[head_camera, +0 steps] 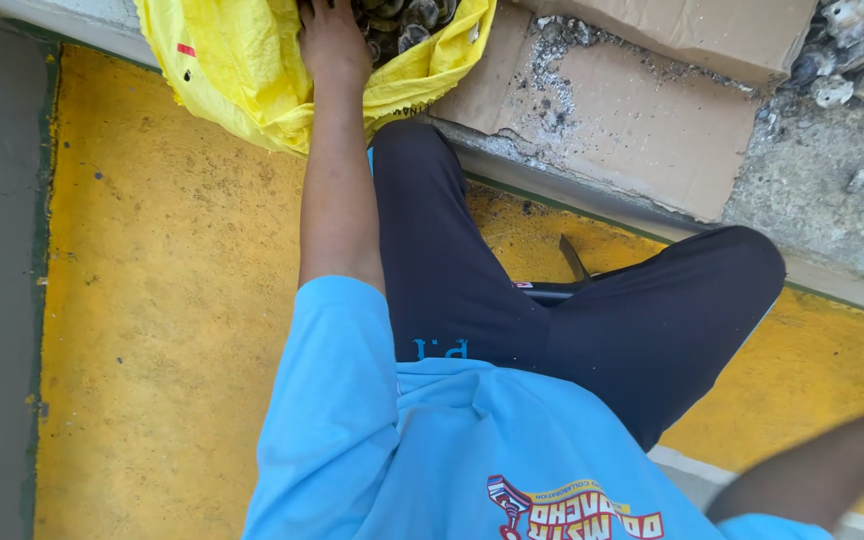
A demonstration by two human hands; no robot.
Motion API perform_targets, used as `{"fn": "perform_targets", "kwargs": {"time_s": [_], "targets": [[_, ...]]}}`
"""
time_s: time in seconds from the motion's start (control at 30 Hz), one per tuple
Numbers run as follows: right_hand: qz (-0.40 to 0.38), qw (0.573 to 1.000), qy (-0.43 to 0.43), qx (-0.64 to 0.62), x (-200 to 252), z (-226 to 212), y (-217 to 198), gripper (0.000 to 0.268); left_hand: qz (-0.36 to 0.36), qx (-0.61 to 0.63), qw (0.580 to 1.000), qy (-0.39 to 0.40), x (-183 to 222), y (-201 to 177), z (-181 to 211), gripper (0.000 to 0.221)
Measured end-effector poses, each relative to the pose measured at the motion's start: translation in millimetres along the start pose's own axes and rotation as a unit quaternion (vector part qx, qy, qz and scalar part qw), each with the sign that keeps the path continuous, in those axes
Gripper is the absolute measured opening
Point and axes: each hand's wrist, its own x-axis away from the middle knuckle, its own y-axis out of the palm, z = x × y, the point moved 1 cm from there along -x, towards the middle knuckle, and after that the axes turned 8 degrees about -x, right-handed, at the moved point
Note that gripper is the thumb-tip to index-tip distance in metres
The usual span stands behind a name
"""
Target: Opening oyster shells using a metal tool and placing them on a cardboard surface.
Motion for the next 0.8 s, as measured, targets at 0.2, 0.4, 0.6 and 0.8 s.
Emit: {"fn": "perform_targets", "kwargs": {"time_s": [0.2, 0.4, 0.6, 0.8], "targets": [[-0.069, 0.977, -0.056, 0.194, 83.0, -91.6, 47.7, 0.032, -0.027, 0.033, 0.999, -0.024, -5.0, -37.9, 2.4, 0.061], [0.139, 0.985, -0.065, -0.078, 67.5, -12.3, 8.1, 0.038, -0.096, 0.048, 0.994, 0.022, -11.5, -37.2, -15.0, 0.07], [-0.003, 0.99, -0.076, 0.116, 88.4, -41.7, 15.3, 0.028, -0.006, 0.037, 0.998, 0.056, -2.8, -48.7, -10.8, 0.068], [-0.027, 0.999, -0.003, 0.031, 97.2, -145.6, 12.2, 0.024, 0.059, 0.148, 0.984, 0.079, 15.1, -59.6, -14.9, 0.038]]}}
